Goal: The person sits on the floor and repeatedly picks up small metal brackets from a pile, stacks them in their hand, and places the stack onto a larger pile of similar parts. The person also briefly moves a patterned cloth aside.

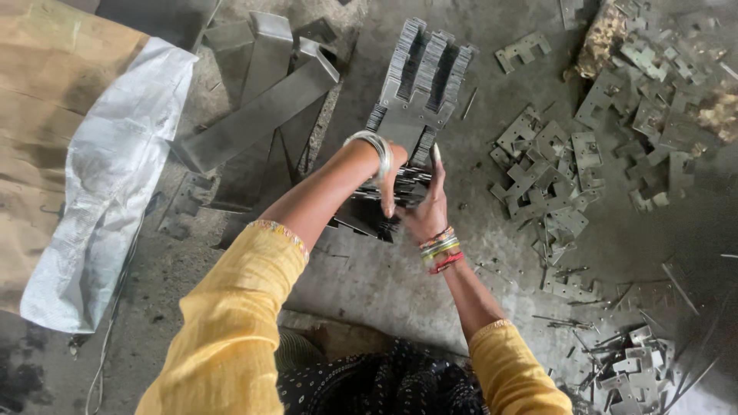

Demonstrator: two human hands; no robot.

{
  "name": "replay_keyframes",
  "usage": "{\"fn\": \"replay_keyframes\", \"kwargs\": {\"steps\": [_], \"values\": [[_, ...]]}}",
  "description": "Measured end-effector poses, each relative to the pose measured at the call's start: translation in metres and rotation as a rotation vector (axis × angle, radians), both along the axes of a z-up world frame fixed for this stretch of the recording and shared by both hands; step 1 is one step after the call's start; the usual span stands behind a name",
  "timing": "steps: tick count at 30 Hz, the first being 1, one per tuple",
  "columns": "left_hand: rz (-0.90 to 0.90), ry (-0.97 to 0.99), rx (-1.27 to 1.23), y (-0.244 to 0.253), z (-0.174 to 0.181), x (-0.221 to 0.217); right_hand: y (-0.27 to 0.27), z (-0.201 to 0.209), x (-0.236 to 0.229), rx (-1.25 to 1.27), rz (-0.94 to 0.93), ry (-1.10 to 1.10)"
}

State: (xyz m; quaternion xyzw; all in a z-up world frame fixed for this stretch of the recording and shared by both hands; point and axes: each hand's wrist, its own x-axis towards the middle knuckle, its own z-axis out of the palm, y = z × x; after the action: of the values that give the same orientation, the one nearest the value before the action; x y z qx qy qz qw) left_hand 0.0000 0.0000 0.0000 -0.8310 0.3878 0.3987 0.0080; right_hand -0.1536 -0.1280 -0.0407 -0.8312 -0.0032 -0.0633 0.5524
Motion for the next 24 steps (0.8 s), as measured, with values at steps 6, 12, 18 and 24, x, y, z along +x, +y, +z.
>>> {"fn": "replay_keyframes", "kwargs": {"steps": [6,12,18,24], "values": [[0.575,0.144,-0.377,0.096,-0.02,0.01,-0.005,0.003,0.012,-0.361,0.071,-0.112],[1.232,0.441,-1.218,0.105,-0.053,-0.052,0.019,0.007,0.013,-0.164,-0.002,-0.202],[1.374,0.682,-1.247,0.093,-0.032,-0.059,0.034,0.001,0.006,-0.139,-0.054,-0.18],[1.362,0.477,-1.179,0.089,-0.043,-0.063,0.033,0.004,-0.004,-0.218,-0.051,-0.161]]}}
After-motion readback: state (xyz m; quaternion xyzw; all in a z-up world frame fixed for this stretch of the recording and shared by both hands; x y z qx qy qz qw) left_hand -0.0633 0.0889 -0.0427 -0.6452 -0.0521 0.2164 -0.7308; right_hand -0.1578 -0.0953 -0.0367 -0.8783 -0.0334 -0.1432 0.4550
